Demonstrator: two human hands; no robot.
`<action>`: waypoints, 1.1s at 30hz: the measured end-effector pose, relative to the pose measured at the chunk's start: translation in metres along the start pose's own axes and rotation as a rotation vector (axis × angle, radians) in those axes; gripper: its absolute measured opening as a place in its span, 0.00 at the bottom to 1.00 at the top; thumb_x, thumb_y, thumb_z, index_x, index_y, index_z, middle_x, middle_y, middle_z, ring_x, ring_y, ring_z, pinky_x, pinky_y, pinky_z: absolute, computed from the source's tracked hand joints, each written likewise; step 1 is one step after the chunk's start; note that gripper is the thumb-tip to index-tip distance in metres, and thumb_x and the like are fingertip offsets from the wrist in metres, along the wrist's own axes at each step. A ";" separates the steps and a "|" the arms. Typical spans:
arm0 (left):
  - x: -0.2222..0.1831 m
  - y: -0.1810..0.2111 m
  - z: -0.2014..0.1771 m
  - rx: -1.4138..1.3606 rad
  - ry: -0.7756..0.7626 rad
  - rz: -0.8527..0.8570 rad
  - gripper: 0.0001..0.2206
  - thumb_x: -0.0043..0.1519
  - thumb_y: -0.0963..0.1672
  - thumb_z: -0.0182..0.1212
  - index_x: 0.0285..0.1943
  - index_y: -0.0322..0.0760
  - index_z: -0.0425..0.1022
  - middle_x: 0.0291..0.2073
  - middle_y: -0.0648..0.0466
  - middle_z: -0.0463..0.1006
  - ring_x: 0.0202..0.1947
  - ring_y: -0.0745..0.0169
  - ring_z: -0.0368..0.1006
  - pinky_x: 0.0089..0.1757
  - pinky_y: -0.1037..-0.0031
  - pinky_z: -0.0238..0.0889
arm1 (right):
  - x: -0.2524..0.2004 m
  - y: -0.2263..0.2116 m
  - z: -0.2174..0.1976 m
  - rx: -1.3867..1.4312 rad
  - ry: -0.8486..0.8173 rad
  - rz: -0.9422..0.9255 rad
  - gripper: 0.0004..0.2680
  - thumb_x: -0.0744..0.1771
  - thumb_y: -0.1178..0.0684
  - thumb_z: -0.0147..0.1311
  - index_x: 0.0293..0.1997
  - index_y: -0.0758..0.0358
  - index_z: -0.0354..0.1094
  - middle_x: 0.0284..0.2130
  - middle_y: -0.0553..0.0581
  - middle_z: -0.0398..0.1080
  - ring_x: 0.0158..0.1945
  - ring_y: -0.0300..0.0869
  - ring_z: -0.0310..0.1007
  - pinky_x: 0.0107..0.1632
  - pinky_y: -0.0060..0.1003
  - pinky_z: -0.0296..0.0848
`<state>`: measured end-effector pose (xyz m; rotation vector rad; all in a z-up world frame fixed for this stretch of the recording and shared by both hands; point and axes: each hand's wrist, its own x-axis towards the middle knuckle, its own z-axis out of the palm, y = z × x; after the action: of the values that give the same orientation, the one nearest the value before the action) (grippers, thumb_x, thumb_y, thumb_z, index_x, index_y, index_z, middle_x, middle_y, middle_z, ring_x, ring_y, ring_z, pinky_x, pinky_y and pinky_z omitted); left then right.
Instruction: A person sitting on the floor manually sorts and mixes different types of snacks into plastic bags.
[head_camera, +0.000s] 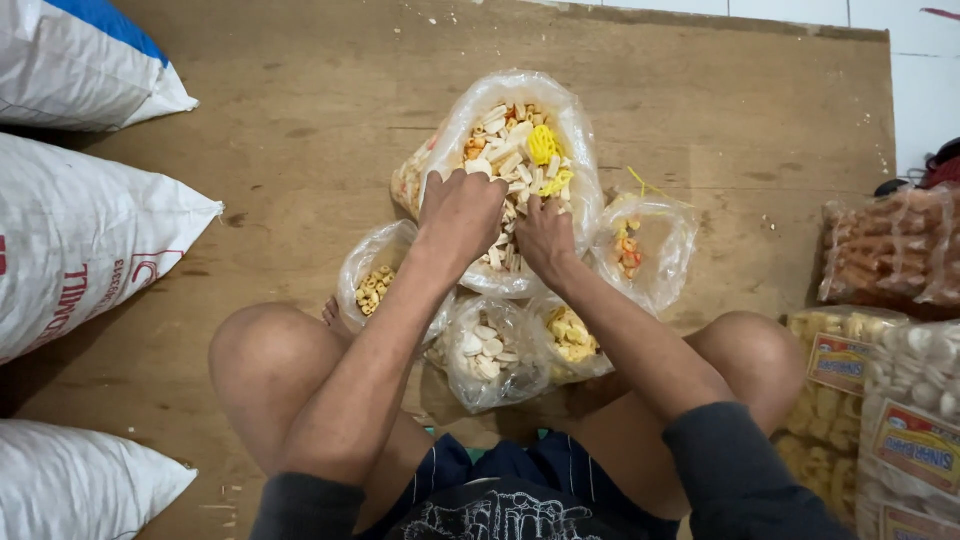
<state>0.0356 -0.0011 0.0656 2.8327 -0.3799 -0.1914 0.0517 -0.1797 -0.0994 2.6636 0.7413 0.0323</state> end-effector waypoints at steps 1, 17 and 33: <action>0.000 0.000 0.000 0.000 0.000 0.002 0.09 0.61 0.43 0.59 0.45 0.41 0.83 0.32 0.48 0.82 0.39 0.41 0.79 0.45 0.45 0.66 | 0.001 0.001 -0.001 0.000 -0.001 0.002 0.08 0.67 0.53 0.49 0.35 0.54 0.78 0.36 0.55 0.64 0.40 0.53 0.70 0.33 0.49 0.70; -0.017 0.008 0.040 0.136 -0.112 0.084 0.10 0.62 0.44 0.59 0.49 0.39 0.80 0.37 0.46 0.83 0.45 0.40 0.78 0.49 0.43 0.62 | -0.006 0.067 -0.099 0.948 -0.384 0.095 0.13 0.70 0.40 0.48 0.50 0.53 0.76 0.45 0.63 0.67 0.54 0.65 0.73 0.52 0.59 0.74; -0.012 -0.009 0.053 0.128 -0.073 0.137 0.09 0.62 0.43 0.58 0.48 0.41 0.80 0.37 0.48 0.83 0.42 0.40 0.79 0.43 0.46 0.68 | -0.122 0.089 -0.069 0.497 -0.802 -0.098 0.14 0.65 0.42 0.55 0.56 0.46 0.74 0.48 0.59 0.78 0.52 0.58 0.79 0.50 0.58 0.78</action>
<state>0.0172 -0.0027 0.0136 2.9166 -0.6218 -0.2515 -0.0174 -0.2876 0.0066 2.6889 0.6408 -1.3066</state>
